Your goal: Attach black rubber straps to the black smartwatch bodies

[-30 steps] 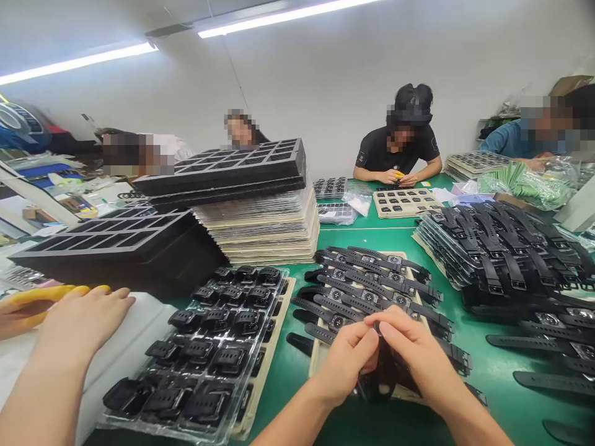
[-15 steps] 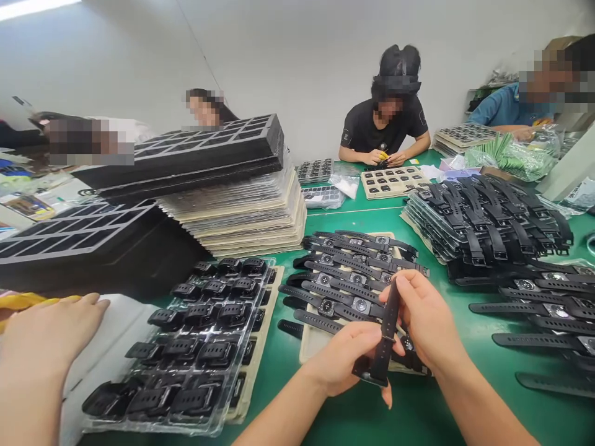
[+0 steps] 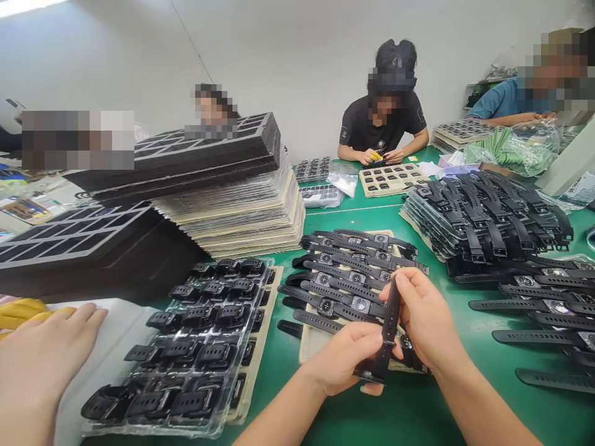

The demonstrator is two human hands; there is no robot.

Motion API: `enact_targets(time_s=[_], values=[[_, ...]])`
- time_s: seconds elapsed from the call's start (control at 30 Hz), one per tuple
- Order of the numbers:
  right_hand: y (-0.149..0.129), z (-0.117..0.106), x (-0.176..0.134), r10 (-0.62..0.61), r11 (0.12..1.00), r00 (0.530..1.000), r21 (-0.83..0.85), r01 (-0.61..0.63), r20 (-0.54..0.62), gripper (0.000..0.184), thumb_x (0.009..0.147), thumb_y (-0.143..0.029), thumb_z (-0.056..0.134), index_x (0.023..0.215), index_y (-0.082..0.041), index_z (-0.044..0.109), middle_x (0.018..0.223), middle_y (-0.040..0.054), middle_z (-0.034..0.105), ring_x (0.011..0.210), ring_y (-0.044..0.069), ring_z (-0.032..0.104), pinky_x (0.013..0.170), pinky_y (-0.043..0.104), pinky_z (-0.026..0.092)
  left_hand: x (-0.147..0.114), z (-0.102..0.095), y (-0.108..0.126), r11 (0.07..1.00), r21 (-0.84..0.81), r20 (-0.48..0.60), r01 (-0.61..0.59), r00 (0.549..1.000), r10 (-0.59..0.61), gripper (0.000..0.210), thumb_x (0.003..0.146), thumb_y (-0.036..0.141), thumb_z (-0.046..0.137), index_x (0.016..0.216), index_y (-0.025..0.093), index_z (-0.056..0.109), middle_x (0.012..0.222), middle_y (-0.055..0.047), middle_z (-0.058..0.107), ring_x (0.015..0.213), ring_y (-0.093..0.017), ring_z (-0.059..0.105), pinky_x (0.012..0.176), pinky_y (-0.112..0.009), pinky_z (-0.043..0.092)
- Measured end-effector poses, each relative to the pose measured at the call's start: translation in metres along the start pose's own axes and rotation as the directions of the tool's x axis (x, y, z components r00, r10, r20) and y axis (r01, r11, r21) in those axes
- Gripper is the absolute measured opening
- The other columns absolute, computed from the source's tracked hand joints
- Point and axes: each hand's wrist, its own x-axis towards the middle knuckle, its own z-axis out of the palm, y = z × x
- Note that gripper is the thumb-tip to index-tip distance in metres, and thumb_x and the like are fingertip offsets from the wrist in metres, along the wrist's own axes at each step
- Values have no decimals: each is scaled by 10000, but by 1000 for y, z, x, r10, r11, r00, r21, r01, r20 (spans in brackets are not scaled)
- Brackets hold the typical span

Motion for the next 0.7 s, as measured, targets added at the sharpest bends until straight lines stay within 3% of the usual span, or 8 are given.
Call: enact_targets(time_s=[0.3,0.43,0.5,0.6,0.67,0.7], values=[[1,-1,3,-40,999,999,4,40,-27,434,875,-630,717,981,-234,577,751,-6,670,565,129,546,461,210,457,-2,5,-1,983,175,-97,-63,992,81,643,786,746,698,864,111,769,525,42,461,432,-79,414,439,-213,350],[1,-2,0,-33,999,999,-32,34,31,395,916,-626,659,1035,-262,566,791,-14,653,549,135,525,415,218,429,-5,7,4,945,316,-118,-89,984,133,628,860,734,609,897,126,760,592,22,496,486,-92,410,490,-234,391],[1,-3,-3,-88,988,994,-117,96,72,373,953,-611,609,1122,-280,576,879,1,664,605,149,551,469,241,473,-8,6,10,811,559,-141,-171,945,297,536,955,629,543,880,142,757,686,-23,578,598,-135,497,591,-265,459],[3,-2,-8,-179,904,962,-353,243,204,338,962,-550,621,1176,-291,659,1000,33,685,767,192,609,659,293,538,-13,-2,16,367,910,-74,-191,798,598,363,1039,404,475,1056,173,755,822,-73,670,781,-204,574,757,-324,508],[7,-1,-9,-164,854,949,-443,274,271,305,949,-521,647,1091,-266,736,989,50,706,801,219,630,719,319,539,-15,-8,15,108,983,31,-147,717,696,350,1052,318,447,1275,182,680,906,-97,701,826,-228,589,789,-355,527],[9,1,-9,-147,856,952,-448,259,270,312,949,-522,647,1047,-248,759,940,56,711,789,227,636,720,327,540,-16,-10,14,21,991,75,-130,691,719,370,1054,292,441,1353,183,630,936,-106,705,836,-234,592,789,-364,536]])
